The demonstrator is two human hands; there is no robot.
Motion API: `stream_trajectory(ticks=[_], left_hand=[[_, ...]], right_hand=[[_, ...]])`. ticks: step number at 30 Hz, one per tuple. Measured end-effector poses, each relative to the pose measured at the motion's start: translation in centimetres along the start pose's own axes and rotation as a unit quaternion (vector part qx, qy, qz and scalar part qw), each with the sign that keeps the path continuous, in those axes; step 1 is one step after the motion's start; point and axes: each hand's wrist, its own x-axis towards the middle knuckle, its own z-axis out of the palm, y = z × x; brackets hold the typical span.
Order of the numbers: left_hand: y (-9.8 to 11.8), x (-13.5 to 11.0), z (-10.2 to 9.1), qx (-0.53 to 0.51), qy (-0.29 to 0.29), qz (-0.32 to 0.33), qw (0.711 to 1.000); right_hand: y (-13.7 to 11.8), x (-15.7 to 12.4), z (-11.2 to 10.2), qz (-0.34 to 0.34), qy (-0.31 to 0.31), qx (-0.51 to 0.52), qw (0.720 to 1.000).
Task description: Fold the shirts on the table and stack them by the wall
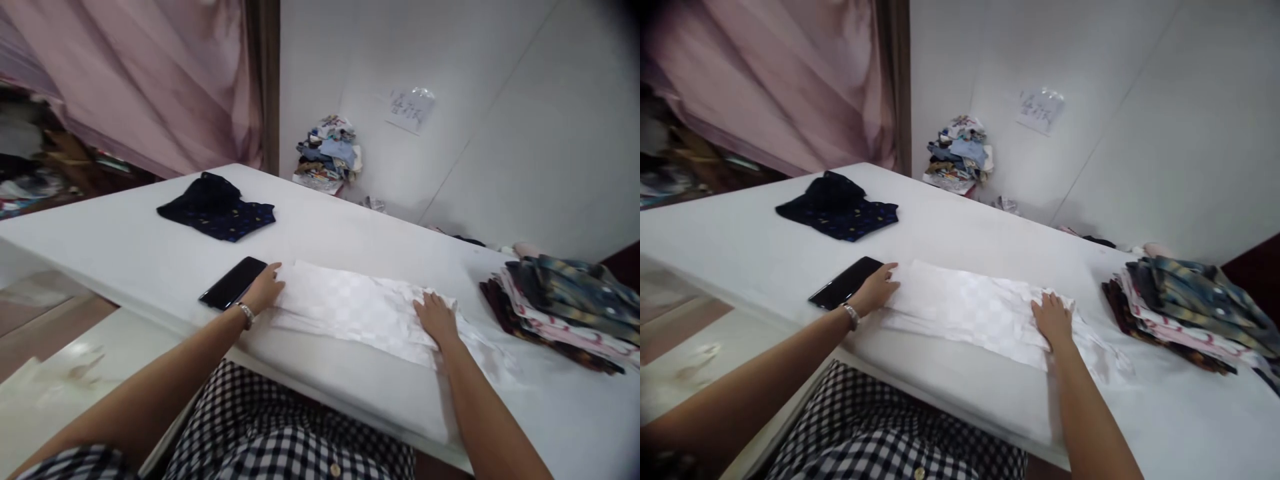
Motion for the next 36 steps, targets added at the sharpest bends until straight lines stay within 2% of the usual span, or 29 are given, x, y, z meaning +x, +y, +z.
stream_trajectory(ticks=[3, 8, 13, 17, 20, 24, 28, 32, 36], left_hand=[[-0.2, -0.4, -0.1, 0.001, -0.002, 0.01, 1.0], [0.0, -1.0, -0.3, 0.007, 0.001, 0.036, 0.999], [0.7, -1.0, 0.1, -0.014, 0.029, 0.11, 0.993], [1.0, -0.4, 0.5, 0.078, -0.015, 0.072, 0.994], [1.2, -0.3, 0.4, 0.124, -0.01, 0.057, 0.991], [1.8, -0.8, 0.2, 0.194, -0.005, 0.065, 0.979], [2.8, -0.4, 0.7, 0.268, -0.02, 0.084, 0.96], [3.6, 0.2, 1.6, 0.273, -0.032, 0.085, 0.958], [4.5, -0.3, 1.9, 0.26, -0.042, 0.104, 0.959]], right_hand=[[0.4, 0.0, 1.2, 0.039, 0.011, 0.018, 0.999], [0.7, -0.1, 1.9, 0.031, 0.043, 0.027, 0.998], [0.8, 0.0, 2.2, 0.029, 0.052, 0.054, 0.997], [0.7, -0.2, 1.9, 0.051, 0.058, 0.083, 0.994], [0.9, -0.5, 1.5, 0.075, 0.065, 0.07, 0.993], [1.3, -0.6, 1.0, 0.116, 0.051, 0.074, 0.989], [1.4, -0.4, 1.0, 0.114, 0.028, 0.091, 0.989], [1.3, -0.2, 1.2, 0.108, 0.034, 0.103, 0.988], [1.2, -0.5, 0.8, 0.105, 0.066, 0.146, 0.982]])
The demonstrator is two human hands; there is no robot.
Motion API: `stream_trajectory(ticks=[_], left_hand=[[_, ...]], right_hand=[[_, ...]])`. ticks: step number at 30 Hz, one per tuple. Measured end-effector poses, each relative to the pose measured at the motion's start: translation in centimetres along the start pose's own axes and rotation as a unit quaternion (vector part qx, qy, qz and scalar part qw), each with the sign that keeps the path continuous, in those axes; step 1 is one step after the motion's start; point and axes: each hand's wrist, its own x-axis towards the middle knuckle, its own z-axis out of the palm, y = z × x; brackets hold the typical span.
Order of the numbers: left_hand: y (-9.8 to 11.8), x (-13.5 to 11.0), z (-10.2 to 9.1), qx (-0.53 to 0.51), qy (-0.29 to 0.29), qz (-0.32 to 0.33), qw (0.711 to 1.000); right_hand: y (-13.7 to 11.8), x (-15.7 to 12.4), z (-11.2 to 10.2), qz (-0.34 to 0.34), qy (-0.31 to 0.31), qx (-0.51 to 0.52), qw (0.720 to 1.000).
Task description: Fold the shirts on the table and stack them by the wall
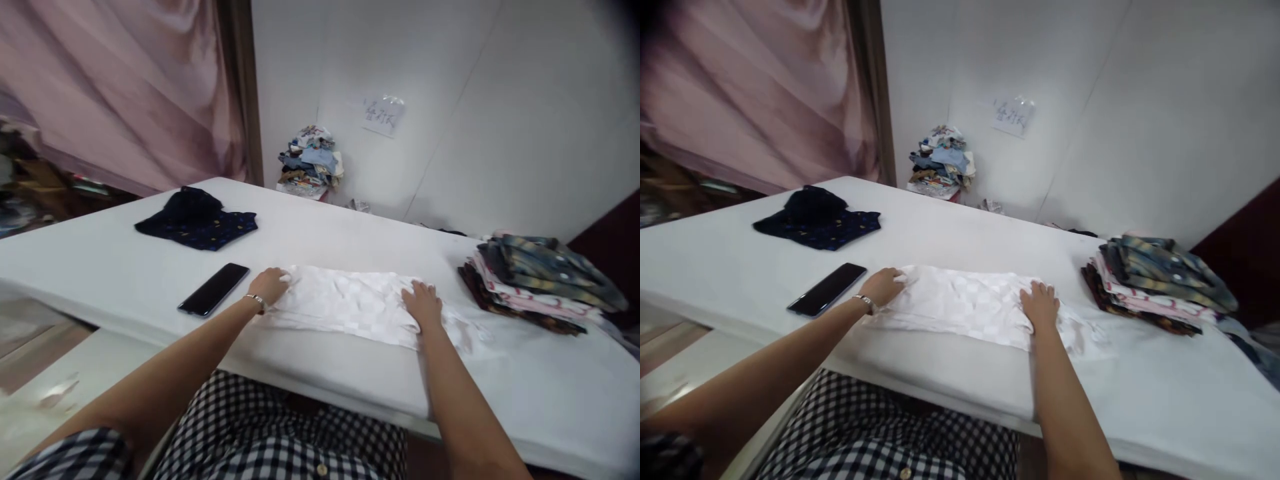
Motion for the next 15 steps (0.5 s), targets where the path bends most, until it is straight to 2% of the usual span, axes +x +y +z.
stream_trajectory(ticks=[4, 6, 10, 12, 15], left_hand=[[-0.8, 0.1, -2.0, -0.004, 0.025, -0.005, 1.0], [-2.0, 0.9, -3.2, 0.003, 0.051, -0.022, 0.998], [-3.5, 2.3, -3.4, 0.034, -0.002, -0.046, 0.998], [-3.5, 2.3, -2.7, 0.039, -0.011, -0.064, 0.997], [-3.3, 2.1, -1.6, 0.045, 0.007, -0.076, 0.996]], right_hand=[[-0.5, -0.4, -0.5, -0.02, 0.041, 0.071, 0.996], [-0.9, -0.5, -0.4, -0.043, 0.027, 0.092, 0.994], [-1.2, -0.4, -0.1, -0.063, 0.0, 0.13, 0.989], [-0.9, -0.2, -0.2, -0.022, 0.039, 0.155, 0.987], [0.0, 0.3, -0.9, 0.088, 0.097, 0.196, 0.972]])
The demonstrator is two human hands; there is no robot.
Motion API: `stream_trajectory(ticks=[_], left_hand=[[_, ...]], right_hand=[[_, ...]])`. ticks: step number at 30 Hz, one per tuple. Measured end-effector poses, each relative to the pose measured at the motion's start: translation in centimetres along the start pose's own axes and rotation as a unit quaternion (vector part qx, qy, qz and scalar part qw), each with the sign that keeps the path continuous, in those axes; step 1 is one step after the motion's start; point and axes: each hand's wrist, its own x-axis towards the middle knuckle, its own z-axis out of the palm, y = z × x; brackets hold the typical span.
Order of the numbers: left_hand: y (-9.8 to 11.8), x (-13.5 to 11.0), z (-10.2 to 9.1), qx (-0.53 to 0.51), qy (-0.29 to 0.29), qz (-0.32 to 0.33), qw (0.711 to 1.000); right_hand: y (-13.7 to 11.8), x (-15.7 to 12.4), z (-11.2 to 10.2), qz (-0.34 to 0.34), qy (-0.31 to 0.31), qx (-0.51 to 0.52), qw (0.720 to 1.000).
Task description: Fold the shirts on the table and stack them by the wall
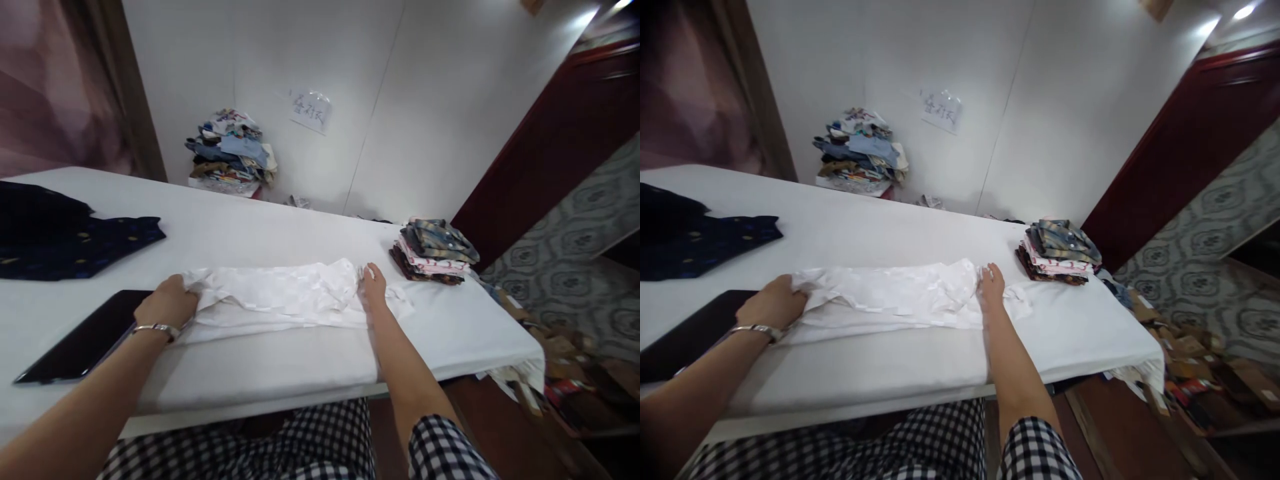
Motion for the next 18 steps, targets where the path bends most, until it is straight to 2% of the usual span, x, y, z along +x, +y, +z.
stream_trajectory(ticks=[3, 10, 13, 18], left_hand=[[0.1, 0.0, 0.5, -0.004, 0.011, 0.003, 1.0], [0.3, -0.1, 0.0, -0.029, -0.006, -0.01, 1.0], [0.3, 0.0, 0.0, -0.039, -0.014, -0.015, 0.999], [0.5, -0.1, -0.4, -0.036, -0.028, -0.021, 0.999]], right_hand=[[0.5, 1.0, -0.8, 0.064, 0.006, -0.018, 0.998], [-0.5, 4.5, -1.1, 0.085, -0.051, -0.068, 0.993], [-0.7, 5.5, -1.2, 0.092, -0.042, -0.078, 0.992], [0.4, 5.7, -1.2, 0.12, -0.024, -0.081, 0.989]])
